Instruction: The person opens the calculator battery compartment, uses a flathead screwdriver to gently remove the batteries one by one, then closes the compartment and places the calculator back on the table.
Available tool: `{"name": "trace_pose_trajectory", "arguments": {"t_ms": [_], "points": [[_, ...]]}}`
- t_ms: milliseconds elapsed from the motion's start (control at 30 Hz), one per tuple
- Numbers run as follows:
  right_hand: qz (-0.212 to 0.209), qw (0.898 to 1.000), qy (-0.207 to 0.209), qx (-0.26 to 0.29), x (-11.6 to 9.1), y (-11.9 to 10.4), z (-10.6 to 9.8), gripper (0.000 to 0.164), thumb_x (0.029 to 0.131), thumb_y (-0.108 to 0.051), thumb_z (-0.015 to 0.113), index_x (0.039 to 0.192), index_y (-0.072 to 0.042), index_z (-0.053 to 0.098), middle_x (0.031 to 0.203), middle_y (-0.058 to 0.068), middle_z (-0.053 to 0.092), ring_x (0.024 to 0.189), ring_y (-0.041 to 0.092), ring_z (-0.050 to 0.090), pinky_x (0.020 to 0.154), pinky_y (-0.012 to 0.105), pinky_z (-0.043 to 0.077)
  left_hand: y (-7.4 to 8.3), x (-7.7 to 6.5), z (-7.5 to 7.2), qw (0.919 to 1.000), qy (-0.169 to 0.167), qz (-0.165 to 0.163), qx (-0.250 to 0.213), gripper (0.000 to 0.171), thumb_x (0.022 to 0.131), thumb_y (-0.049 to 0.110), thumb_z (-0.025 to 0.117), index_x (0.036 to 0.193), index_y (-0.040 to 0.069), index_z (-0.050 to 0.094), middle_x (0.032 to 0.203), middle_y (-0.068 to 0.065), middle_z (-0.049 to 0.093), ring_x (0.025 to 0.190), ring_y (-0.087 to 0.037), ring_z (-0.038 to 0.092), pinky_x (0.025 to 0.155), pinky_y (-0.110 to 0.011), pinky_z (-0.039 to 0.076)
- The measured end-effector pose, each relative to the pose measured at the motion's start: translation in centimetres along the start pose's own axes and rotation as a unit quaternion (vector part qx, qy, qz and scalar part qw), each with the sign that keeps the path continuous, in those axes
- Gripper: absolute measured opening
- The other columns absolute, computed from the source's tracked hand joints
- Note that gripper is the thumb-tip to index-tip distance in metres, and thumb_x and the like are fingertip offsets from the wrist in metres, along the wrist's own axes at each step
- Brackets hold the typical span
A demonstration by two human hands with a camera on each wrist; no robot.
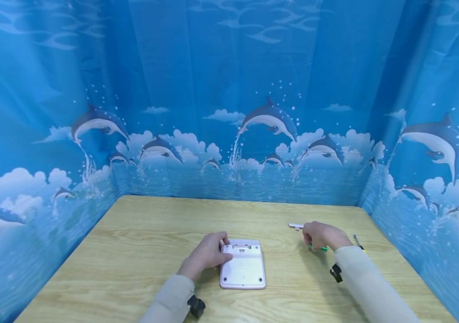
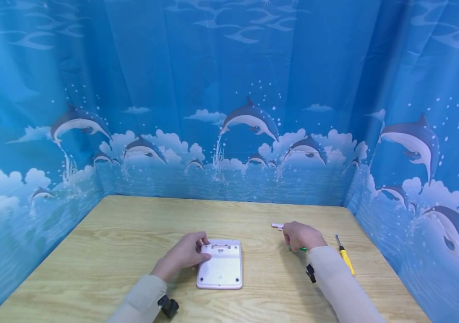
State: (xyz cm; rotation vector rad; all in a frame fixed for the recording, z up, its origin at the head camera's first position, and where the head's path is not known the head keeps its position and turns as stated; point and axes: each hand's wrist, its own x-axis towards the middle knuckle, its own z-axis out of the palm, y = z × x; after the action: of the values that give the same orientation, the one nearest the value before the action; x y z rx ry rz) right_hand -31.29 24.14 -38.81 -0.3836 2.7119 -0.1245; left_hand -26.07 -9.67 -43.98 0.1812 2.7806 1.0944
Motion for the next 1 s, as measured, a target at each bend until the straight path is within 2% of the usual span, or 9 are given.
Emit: {"name": "trace_pose_trajectory", "arguments": {"t_ms": [333,633,1000], "points": [[0.008,1.0,0.0,0.002,0.1,0.5,0.2,0.026,0.083,0.014,0.068,0.089,-0.011,0.063,0.086,0.003,0.059,0.077,0.02,0.052,0.068,0.034,0.044,0.0,0.0,-0.4,0.9999,-0.008,0.01,-0.005,0.025,0.085,0.015,0.084,0.1,0.014,0.065,0.091,-0.006,0.062,0.077,-0.02,0.059,0.067,-0.033,0.051],[0.013,1.0,0.002,0.017,0.1,1.0,0.5,0.027,0.083,0.014,0.069,0.088,-0.012,0.06,0.086,0.003,0.058,0.075,0.02,0.051,0.067,0.033,0.043,-0.4,0.0,-0.7,0.9993,-0.021,0.016,-0.026,0.029,0.083,0.015,0.086,0.097,0.012,0.062,0.092,-0.008,0.061,0.074,-0.02,0.061,0.062,-0.031,0.054],[0.02,1.0,0.003,0.024,0.0,1.7,0.6,0.028,0.082,0.016,0.068,0.089,-0.01,0.061,0.088,0.004,0.059,0.077,0.02,0.053,0.067,0.033,0.045,-0.7,0.1,-0.8,0.9988,-0.027,0.022,-0.036,0.03,0.083,0.017,0.087,0.099,0.012,0.062,0.096,-0.01,0.061,0.078,-0.02,0.06,0.064,-0.031,0.054]]}}
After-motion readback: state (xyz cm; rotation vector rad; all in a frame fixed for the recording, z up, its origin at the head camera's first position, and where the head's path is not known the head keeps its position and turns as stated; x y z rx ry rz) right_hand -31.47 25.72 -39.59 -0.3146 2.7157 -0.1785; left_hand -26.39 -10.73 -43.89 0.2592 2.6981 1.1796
